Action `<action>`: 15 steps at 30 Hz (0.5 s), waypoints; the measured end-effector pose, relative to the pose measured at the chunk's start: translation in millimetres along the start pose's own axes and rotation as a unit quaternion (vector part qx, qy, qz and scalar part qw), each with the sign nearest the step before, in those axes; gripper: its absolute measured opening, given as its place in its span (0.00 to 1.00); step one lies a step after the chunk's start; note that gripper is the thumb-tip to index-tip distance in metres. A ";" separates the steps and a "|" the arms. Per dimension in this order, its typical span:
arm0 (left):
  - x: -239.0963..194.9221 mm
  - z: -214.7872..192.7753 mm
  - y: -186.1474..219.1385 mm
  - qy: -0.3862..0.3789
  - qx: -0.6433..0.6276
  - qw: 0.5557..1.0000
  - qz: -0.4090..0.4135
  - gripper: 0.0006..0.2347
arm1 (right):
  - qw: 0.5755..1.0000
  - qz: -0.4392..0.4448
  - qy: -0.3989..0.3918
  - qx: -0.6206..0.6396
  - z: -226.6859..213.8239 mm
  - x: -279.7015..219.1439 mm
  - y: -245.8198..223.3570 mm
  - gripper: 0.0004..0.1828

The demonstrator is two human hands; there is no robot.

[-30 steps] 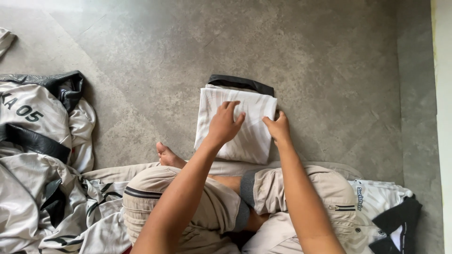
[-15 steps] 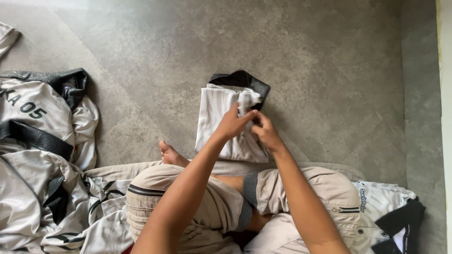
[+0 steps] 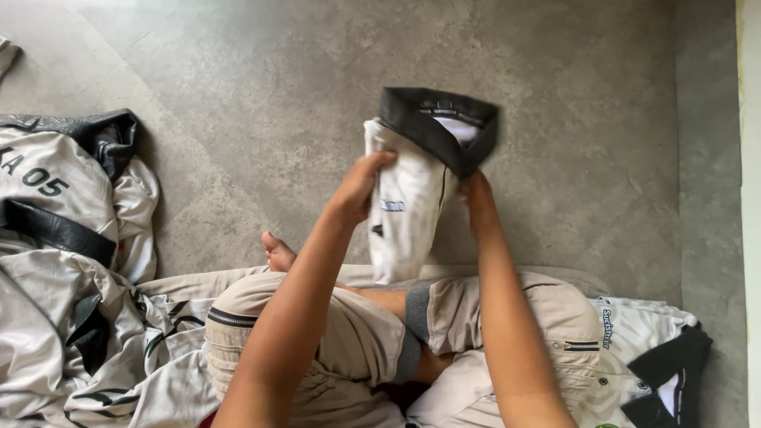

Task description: Folding a long-sleeved shirt and placing it into a plastic packaging bag.

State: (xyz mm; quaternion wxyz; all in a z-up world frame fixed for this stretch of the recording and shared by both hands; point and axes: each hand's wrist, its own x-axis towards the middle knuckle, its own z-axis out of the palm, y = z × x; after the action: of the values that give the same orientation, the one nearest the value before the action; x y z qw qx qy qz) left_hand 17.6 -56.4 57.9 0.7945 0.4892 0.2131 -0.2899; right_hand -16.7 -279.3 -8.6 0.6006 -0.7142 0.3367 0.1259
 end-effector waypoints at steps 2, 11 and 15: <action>-2.8 -5.1 12.9 0.022 -0.003 1.000 -0.003 0.20 | 1.000 -0.002 0.012 -0.024 -2.9 -13.1 -21.4 0.30; 18.9 -49.8 -19.9 0.244 0.416 0.868 0.117 0.20 | 0.953 -0.052 0.079 -0.287 -14.6 0.0 -0.1 0.33; 8.8 -45.9 -13.3 0.273 0.475 0.831 0.099 0.16 | 0.955 -0.086 0.111 -0.262 -12.0 5.0 4.2 0.27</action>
State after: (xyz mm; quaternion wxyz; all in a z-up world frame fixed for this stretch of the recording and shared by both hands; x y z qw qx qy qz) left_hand 12.7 -22.0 24.0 0.3978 0.8841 0.2078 -0.1301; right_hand -18.3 -292.5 -11.8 0.3595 -0.8822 0.2941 0.0773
